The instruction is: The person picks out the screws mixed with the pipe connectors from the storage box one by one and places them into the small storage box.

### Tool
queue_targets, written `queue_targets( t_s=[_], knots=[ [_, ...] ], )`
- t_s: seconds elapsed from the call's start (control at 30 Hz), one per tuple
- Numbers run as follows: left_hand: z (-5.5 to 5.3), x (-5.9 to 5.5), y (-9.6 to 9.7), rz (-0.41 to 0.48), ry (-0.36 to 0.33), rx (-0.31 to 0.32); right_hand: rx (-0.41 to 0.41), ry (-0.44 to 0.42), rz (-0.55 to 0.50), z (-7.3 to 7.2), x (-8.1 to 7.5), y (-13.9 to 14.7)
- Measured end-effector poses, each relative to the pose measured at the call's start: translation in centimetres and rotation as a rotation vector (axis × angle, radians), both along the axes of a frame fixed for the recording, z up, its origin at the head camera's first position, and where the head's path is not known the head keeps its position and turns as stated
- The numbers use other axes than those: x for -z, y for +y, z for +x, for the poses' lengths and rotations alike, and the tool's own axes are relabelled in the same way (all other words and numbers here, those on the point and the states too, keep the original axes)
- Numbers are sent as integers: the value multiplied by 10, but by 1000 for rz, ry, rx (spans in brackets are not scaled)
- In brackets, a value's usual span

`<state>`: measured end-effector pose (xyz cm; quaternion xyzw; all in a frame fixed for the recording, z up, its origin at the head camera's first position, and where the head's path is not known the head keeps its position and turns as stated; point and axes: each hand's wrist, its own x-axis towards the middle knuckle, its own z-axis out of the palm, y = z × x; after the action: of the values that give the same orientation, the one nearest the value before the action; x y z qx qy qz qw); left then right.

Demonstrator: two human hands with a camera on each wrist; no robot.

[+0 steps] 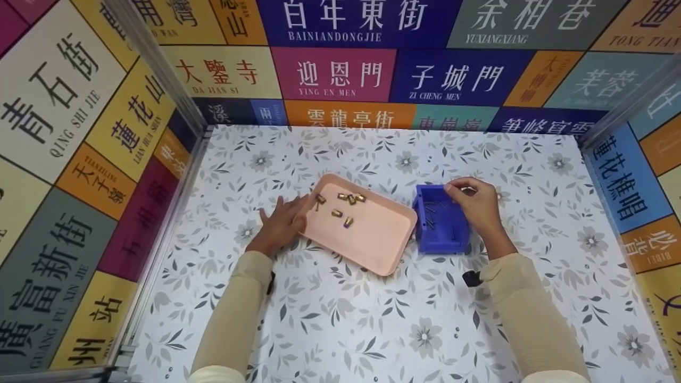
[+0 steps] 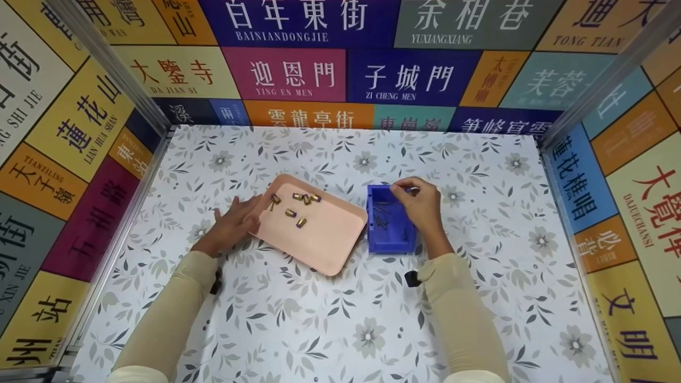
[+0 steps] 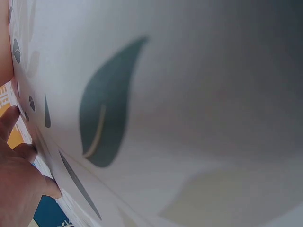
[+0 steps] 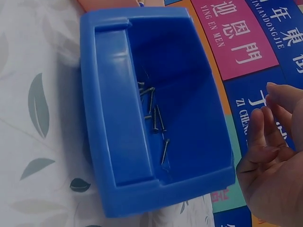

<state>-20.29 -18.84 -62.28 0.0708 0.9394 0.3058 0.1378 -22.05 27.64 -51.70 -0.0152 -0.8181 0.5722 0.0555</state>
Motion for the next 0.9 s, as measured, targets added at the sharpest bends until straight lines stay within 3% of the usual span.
queue_targets(
  t_s=[0.2, 0.33, 0.43, 0.67, 0.9],
  knots=[
    [1, 0, -1, 9, 2, 1, -22, 24, 51, -10, 10, -5],
    [2, 0, 0, 16, 5, -1, -42, 40, 22, -20, 23, -9],
    [3, -1, 0, 20, 10, -2, -65, 63, -1, -24, 24, -17],
    [1, 0, 0, 0, -7, -16, -118, 67, -20, -14, -11, -54],
    [1, 1, 0, 6, -6, -16, -172, 124, -81, -18, -17, -83]
  ],
)
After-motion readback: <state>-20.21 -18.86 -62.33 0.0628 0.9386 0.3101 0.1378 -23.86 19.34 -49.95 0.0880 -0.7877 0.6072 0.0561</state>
